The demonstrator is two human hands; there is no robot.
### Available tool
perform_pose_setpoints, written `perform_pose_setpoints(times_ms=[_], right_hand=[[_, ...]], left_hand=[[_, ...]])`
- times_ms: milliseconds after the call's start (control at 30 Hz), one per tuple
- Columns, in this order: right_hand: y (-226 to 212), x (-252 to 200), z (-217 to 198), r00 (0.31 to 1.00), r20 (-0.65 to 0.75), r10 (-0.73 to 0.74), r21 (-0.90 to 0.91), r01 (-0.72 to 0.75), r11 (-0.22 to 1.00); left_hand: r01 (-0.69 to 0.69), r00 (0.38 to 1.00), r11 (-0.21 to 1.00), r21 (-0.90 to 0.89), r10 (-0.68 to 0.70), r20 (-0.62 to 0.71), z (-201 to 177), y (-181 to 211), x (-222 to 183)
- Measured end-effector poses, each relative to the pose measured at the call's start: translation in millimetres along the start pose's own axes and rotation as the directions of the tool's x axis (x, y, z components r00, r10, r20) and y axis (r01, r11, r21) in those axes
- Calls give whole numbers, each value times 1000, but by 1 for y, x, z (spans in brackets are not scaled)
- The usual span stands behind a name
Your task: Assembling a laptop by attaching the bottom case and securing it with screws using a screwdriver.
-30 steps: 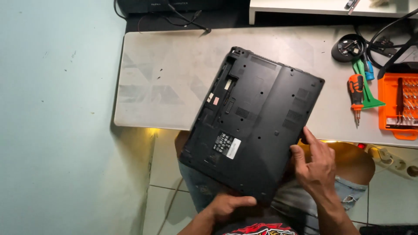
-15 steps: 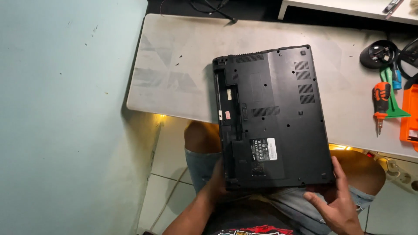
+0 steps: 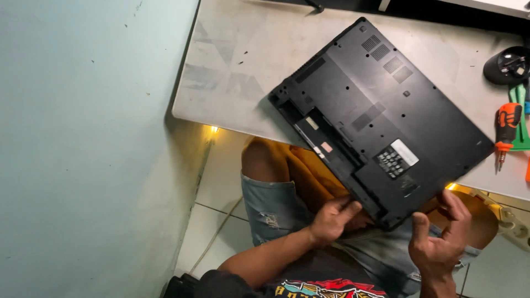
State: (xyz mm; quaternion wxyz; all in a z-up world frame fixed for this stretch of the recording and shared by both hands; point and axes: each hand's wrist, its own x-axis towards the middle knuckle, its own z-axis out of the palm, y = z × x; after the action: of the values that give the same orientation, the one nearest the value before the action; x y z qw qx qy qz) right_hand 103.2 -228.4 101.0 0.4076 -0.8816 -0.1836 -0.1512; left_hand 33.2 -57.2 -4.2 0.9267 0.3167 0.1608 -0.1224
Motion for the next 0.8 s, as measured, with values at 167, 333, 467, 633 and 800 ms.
perform_pose_setpoints(times_ms=[167,333,467,633,800], right_hand=[[6,4,-4,980,199,-9,-100,29,995],[10,5,-4,972,228,49,-171,-10,985],[11,7,-3,979,203,-21,-100,42,994],[12,9,-5,983,184,-12,-68,25,997],[28,7,-16,967,255,-30,-127,64,990]], left_hand=[[35,989,797,603,-113,92,43,61,12],[-333,939,457,825,78,335,26,175,-20],[-297,541,-124,947,795,274,-5,231,11],[-194,639,-229,954,708,300,-43,249,54],[-154,529,-266,952,791,306,-33,239,21]])
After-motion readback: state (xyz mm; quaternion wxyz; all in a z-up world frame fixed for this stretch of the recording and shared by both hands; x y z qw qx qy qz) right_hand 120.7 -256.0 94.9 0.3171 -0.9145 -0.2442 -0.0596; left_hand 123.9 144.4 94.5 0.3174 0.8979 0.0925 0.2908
